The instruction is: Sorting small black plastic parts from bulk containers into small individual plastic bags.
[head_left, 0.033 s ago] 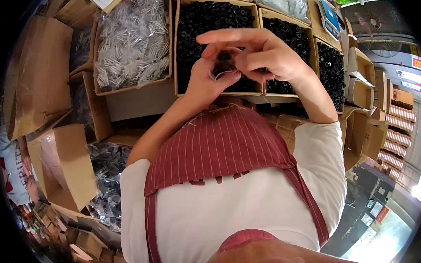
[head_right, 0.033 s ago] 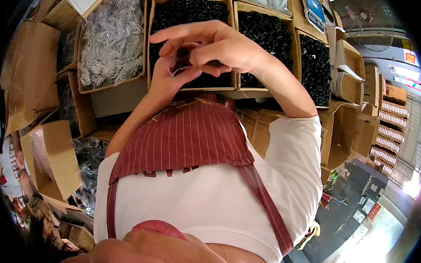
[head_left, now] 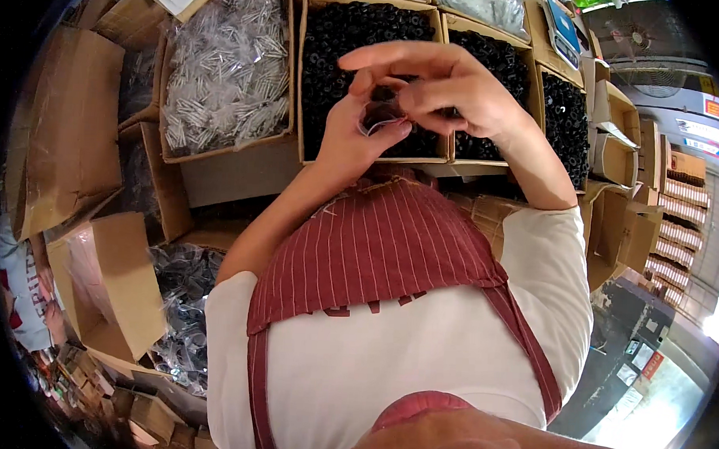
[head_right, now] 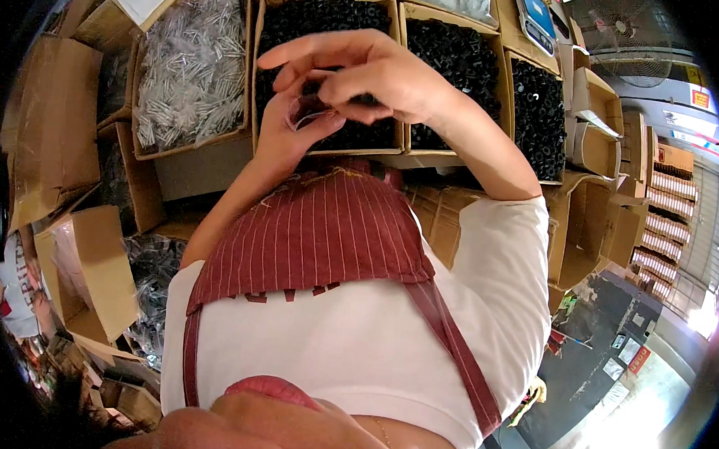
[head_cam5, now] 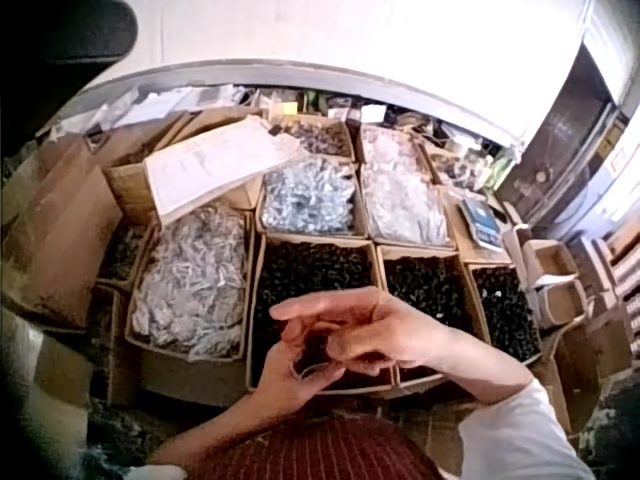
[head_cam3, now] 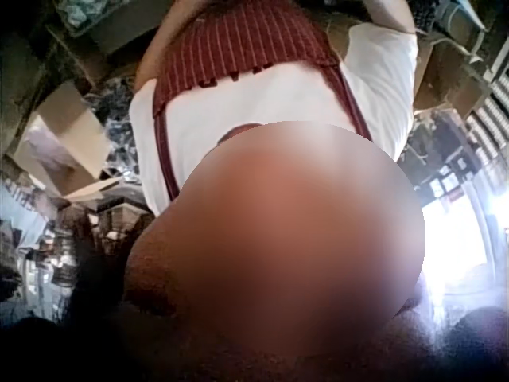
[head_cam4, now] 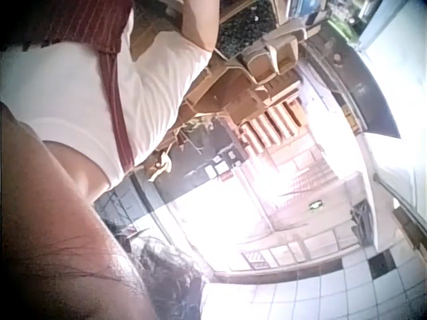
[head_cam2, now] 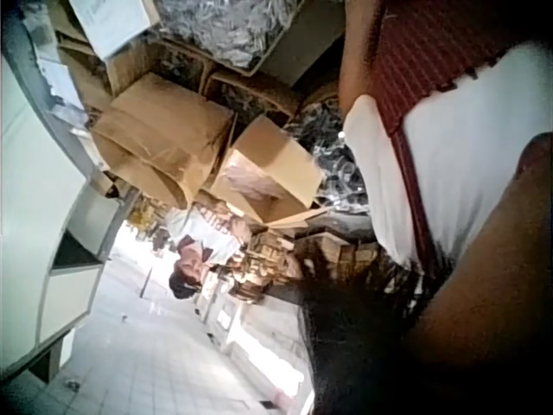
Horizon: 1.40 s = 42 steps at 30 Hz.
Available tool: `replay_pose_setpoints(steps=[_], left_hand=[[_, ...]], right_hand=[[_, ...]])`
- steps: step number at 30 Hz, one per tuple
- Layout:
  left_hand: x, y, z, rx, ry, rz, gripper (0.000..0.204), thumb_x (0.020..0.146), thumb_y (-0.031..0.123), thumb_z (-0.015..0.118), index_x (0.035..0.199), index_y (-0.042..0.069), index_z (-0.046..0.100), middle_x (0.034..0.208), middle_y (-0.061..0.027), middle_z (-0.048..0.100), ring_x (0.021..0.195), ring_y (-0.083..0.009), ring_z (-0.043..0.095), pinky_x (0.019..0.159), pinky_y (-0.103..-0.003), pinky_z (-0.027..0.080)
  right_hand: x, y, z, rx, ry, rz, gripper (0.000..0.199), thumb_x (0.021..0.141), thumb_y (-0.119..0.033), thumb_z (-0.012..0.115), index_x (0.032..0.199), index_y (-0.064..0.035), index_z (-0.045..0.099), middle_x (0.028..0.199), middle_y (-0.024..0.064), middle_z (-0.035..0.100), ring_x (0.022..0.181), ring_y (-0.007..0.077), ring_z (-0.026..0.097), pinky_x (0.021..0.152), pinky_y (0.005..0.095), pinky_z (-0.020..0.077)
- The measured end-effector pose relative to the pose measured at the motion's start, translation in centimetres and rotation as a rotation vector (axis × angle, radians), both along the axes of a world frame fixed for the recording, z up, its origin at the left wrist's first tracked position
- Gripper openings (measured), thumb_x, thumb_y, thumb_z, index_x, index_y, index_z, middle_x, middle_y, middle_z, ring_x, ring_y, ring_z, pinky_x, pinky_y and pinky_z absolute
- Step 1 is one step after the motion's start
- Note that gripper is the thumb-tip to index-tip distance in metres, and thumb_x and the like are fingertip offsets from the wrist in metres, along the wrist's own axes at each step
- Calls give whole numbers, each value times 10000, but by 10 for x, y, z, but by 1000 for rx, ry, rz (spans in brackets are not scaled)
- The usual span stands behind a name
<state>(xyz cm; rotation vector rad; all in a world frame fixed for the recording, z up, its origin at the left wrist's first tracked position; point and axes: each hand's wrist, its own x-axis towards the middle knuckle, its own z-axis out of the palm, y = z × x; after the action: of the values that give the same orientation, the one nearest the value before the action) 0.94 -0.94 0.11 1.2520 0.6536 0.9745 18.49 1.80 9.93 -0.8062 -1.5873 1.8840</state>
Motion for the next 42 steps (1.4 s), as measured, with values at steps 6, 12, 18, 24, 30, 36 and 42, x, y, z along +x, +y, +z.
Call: replay_pose_setpoints(steps=[6,12,18,24,30,36,42], left_hand=[[-3,1,-3,-110,-72,-59,406,871,12,693,1242,24,526,1081,-68,639,1022,-166,621,917,-315,489],[-9,7,-5,-135,-56,79,409,856,10,692,1242,14,559,1111,-64,640,1043,-160,620,927,-317,491],[-8,5,-8,-80,-67,88,399,844,-20,689,1223,9,568,1082,-62,656,992,-128,647,846,-266,511],[-9,8,-13,19,-28,67,511,846,-28,693,1319,32,508,1132,-59,636,1072,-168,625,935,-323,507],[-5,0,-6,-128,-124,-84,401,857,-41,674,1219,41,525,1120,-77,620,1087,-210,623,997,-381,478],[-3,-4,-10,-176,-38,-36,440,809,-62,696,1206,12,518,1128,-94,611,1053,-192,644,934,-329,516],[-6,-3,-7,-173,-22,-46,465,821,-18,734,1235,-1,524,1136,-96,606,1098,-204,599,972,-360,500]], right_hand=[[-6,18,-20,-204,145,-247,309,1014,-205,489,1169,12,644,977,52,657,459,21,384,462,195,335],[-12,0,-19,746,-628,-212,259,884,-134,737,1117,-37,679,708,20,601,655,91,571,584,250,456],[-12,-7,-19,917,-566,-360,237,864,-111,735,1090,-48,701,829,108,697,736,220,686,637,308,540],[-8,-2,-26,910,-410,-284,224,945,-114,660,1148,-29,705,843,41,673,662,85,578,554,252,460],[-20,3,-17,-136,-36,-240,390,1053,-294,458,1218,6,645,873,-18,549,651,43,415,552,205,336],[-32,5,-26,-187,201,-227,414,1037,-304,480,1292,8,578,977,-15,488,781,96,396,729,235,366],[-34,5,-22,-266,354,-168,378,1029,-283,500,1236,6,627,930,-16,493,841,117,421,790,265,378]])
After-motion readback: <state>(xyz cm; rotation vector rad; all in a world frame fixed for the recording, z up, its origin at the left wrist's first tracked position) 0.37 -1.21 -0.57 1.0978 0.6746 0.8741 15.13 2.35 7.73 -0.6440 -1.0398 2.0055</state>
